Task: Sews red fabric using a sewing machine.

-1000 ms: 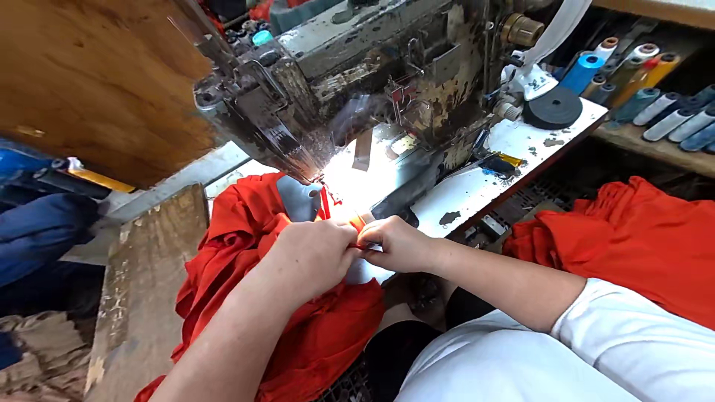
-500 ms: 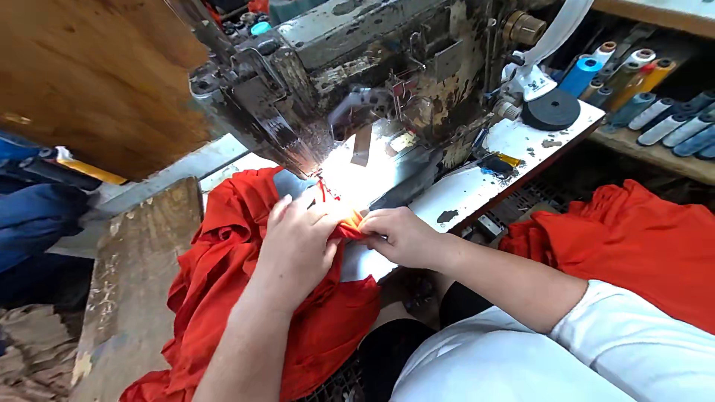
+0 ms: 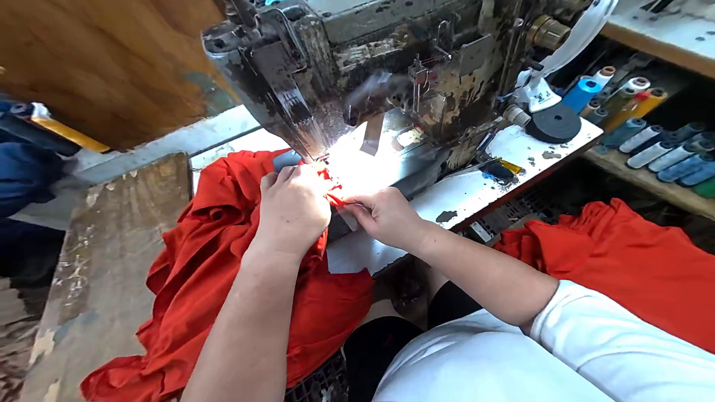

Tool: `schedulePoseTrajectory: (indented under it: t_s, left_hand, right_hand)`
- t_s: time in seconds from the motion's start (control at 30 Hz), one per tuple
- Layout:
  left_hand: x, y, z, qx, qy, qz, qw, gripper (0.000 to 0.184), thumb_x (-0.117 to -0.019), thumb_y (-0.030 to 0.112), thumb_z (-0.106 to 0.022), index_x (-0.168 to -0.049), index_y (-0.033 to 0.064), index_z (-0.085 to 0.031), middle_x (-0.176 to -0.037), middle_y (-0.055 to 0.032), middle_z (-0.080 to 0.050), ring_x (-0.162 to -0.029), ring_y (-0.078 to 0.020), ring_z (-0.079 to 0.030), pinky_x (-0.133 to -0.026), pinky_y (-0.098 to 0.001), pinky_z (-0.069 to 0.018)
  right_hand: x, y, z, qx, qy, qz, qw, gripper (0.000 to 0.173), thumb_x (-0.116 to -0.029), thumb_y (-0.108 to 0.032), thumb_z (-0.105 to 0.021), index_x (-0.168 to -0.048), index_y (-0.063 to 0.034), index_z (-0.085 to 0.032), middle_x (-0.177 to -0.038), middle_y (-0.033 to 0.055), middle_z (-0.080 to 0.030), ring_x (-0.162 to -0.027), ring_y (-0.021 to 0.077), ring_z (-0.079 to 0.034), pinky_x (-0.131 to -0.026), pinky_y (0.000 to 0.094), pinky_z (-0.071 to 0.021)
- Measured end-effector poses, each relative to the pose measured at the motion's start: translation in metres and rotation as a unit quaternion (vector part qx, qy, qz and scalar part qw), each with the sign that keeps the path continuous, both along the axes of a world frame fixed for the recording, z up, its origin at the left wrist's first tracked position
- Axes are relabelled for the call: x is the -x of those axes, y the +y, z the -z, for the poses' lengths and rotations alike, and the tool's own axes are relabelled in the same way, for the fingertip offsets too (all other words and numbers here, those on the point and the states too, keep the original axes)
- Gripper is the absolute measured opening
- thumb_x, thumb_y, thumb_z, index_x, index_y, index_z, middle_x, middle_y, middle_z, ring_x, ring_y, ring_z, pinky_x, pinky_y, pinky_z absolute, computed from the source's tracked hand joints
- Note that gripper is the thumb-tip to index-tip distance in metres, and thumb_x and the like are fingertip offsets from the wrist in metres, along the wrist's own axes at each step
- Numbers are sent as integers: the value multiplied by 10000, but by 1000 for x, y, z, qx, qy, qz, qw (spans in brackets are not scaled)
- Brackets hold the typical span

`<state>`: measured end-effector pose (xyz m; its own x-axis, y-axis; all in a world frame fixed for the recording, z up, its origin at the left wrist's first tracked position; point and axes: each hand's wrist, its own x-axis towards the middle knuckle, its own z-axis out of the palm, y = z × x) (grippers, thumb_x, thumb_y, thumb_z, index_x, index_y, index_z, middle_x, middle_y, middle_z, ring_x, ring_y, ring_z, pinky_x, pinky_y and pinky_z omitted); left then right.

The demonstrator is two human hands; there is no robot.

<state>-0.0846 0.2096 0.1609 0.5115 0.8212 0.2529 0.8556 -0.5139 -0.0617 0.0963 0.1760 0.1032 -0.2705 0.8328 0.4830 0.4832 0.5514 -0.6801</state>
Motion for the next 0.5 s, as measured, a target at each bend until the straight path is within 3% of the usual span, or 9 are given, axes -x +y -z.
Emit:
schedulePoseTrajectory:
  t_s: [0.1,0.17,0.23,0.3,0.37,0.4,0.43,0.47,0.5]
  left_hand:
    - [-16,-15,1,24,-21,-60,998,219,-978,124,-536,-1044,-10,-698,-1129,-224,-665,-1149,-412,-625,-967,-632,-460]
    - [-20,-20,19,-2,-87,-85,993,310,-981,211,-514,-1094,-23,-682,-1165,-240,-659,-1159,-419,-619,-948,-631,-467]
    - [-16,-15,42,-51,-153,-79,984,311,-950,233,-536,-1090,16,-707,-1192,-208,-661,-1187,-392,-607,-977,-614,-458]
    - [-14,-9,53,-85,-172,-66,979,322,-932,245,-545,-1105,60,-743,-1234,-176,-677,-1248,-363,-594,-1043,-601,-432]
    - [-14,-5,56,-105,-174,-60,977,284,-923,223,-557,-1053,60,-749,-1220,-160,-688,-1240,-351,-602,-1051,-581,-432]
    - [-14,-5,57,-107,-175,-60,977,282,-928,206,-549,-1059,55,-748,-1240,-154,-687,-1249,-344,-602,-1056,-578,-431]
    - [-14,-4,57,-109,-182,-62,975,299,-935,192,-527,-1079,55,-750,-1270,-144,-685,-1255,-334,-603,-1056,-572,-433]
    - [-14,-5,57,-107,-189,-66,974,316,-950,182,-511,-1122,58,-745,-1314,-130,-673,-1268,-325,-599,-1053,-567,-436]
    - [-16,-6,56,-101,-195,-75,973,337,-970,176,-500,-1192,62,-726,-1369,-113,-654,-1286,-315,-596,-1055,-562,-437]
  right_hand:
    - [-13,-9,-4,-24,-11,-34,999,185,-994,-83,-616,-1094,-56,-769,-978,72,-757,-868,171,-721,-796,375,-603]
    - [-46,-20,-17,-88,51,-63,993,189,-948,-9,-608,-1061,-14,-760,-1139,116,-718,-822,107,-690,-740,272,-605]
    - [-104,-20,-37,-190,143,-4,971,154,-978,-26,-599,-1016,-8,-747,-1293,148,-668,-839,90,-700,-684,241,-612]
    - [-177,1,-68,-272,223,144,925,146,-970,0,-555,-1027,-33,-685,-1276,86,-674,-730,84,-687,-559,253,-589]
    - [-245,45,-101,-229,299,289,880,174,-955,-59,-529,-1104,-57,-618,-1027,-21,-675,-599,62,-595,-481,242,-518]
    - [-270,69,-114,-169,305,324,879,208,-985,-146,-541,-1165,-82,-623,-929,-49,-646,-603,56,-577,-513,243,-511]
    - [-288,93,-121,-112,294,312,896,253,-1026,-221,-546,-1228,-99,-639,-946,-40,-649,-698,68,-606,-623,271,-540]
    - [-299,112,-125,-72,275,275,918,251,-1032,-249,-545,-1209,-106,-652,-979,-23,-684,-836,89,-669,-771,323,-590]
    - [-304,125,-129,-36,245,252,936,238,-1030,-277,-545,-1166,-115,-654,-996,-16,-686,-909,90,-673,-840,345,-584]
